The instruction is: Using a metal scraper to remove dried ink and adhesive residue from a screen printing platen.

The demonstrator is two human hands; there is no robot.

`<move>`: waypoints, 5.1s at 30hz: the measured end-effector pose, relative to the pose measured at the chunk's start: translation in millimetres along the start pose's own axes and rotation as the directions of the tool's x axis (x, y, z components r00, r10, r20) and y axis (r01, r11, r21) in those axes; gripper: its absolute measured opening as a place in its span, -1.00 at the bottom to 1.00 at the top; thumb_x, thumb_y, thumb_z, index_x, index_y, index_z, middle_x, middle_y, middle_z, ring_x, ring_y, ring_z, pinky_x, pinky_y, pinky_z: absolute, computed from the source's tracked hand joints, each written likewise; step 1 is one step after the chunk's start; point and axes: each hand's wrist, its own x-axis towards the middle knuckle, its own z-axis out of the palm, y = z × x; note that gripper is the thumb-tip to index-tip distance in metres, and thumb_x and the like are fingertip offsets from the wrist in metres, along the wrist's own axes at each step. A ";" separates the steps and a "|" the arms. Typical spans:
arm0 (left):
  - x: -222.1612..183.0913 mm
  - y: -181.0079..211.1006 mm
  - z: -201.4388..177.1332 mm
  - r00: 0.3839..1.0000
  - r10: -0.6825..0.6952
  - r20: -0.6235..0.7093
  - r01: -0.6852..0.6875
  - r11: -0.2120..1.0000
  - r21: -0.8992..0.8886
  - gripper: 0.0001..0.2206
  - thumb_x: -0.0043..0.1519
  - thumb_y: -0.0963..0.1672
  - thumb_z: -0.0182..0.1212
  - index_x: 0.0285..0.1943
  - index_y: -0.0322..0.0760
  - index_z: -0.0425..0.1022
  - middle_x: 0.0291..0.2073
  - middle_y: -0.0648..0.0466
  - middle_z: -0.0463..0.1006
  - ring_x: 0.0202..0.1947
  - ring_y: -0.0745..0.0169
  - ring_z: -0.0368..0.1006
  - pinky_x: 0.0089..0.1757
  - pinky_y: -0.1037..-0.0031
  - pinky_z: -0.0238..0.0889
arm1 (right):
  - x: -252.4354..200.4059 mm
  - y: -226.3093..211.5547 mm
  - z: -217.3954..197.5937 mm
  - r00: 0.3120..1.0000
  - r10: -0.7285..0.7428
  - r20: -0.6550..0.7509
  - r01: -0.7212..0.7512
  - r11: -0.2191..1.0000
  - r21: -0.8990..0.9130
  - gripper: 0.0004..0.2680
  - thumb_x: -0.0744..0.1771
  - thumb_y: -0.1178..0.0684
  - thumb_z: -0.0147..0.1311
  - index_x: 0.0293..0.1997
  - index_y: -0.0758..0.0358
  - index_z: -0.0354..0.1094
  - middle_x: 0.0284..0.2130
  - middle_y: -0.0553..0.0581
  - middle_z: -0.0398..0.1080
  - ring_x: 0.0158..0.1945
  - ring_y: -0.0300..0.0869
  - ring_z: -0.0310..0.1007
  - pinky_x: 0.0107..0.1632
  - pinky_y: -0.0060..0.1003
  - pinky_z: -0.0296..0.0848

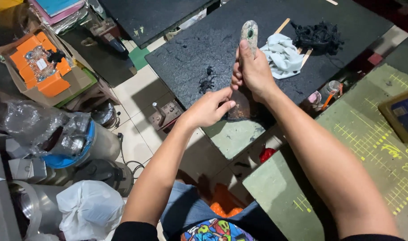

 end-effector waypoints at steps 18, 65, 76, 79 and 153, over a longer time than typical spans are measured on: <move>-22.4 49.7 -0.8 0.969 0.029 -0.246 -0.021 0.999 0.038 -0.57 0.40 0.01 -0.14 0.32 -0.30 0.37 0.20 -0.06 0.52 0.18 0.02 0.45 0.10 0.15 0.25 | -24.5 -76.1 -23.2 0.976 -0.031 -0.213 0.062 0.988 0.139 -0.70 0.30 -0.25 0.04 -0.17 0.15 0.17 -0.61 0.03 0.27 -0.59 -0.19 0.31 -0.42 -0.23 0.48; -0.2 26.4 46.0 0.975 0.208 -0.079 -0.125 0.807 0.577 -0.92 0.34 -0.07 0.22 -0.11 0.00 0.61 -0.29 0.18 0.54 -0.16 0.11 0.26 -0.11 0.18 -0.05 | -216.7 -72.8 -99.4 0.772 0.600 -0.209 -0.213 -0.066 -0.975 -0.59 0.31 -0.36 -0.07 0.36 -0.61 0.12 0.23 -0.34 0.45 0.19 -0.26 0.51 0.19 -0.16 0.56; -1.0 36.8 39.9 0.990 0.114 -0.082 -0.063 0.881 0.470 -0.87 0.37 -0.05 0.14 -0.11 -0.01 0.61 -0.30 0.20 0.57 -0.20 0.13 0.30 -0.06 0.17 -0.04 | -220.6 -31.5 -87.8 0.931 0.359 -0.063 -0.051 -0.043 -0.998 -0.57 0.36 -0.28 -0.23 0.41 -0.11 0.10 0.23 0.08 0.36 0.06 0.07 0.61 0.14 0.14 0.58; -2.0 27.7 46.8 0.979 0.154 -0.136 -0.081 0.897 0.434 -0.89 0.37 -0.06 0.14 -0.11 0.00 0.59 -0.32 0.19 0.53 -0.23 0.15 0.27 -0.07 0.17 -0.06 | -220.3 -36.7 -74.0 0.924 0.353 -0.149 -0.101 -0.152 -0.983 -0.56 0.36 -0.32 -0.27 0.43 -0.18 0.04 0.11 0.13 0.43 -0.10 0.20 0.65 -0.04 0.19 0.65; -65.1 -24.9 36.8 0.682 0.024 -0.730 -0.265 0.940 -0.216 -0.66 0.45 -0.08 -0.20 0.20 -0.32 0.45 -0.01 -0.05 0.60 0.07 0.10 0.52 0.13 0.30 0.39 | -134.5 -101.3 -15.8 0.921 0.387 0.047 0.136 -0.206 -0.969 -0.72 0.38 -0.25 -0.10 0.22 -0.33 0.36 -0.06 -0.21 0.61 -0.17 -0.29 0.71 -0.08 -0.29 0.67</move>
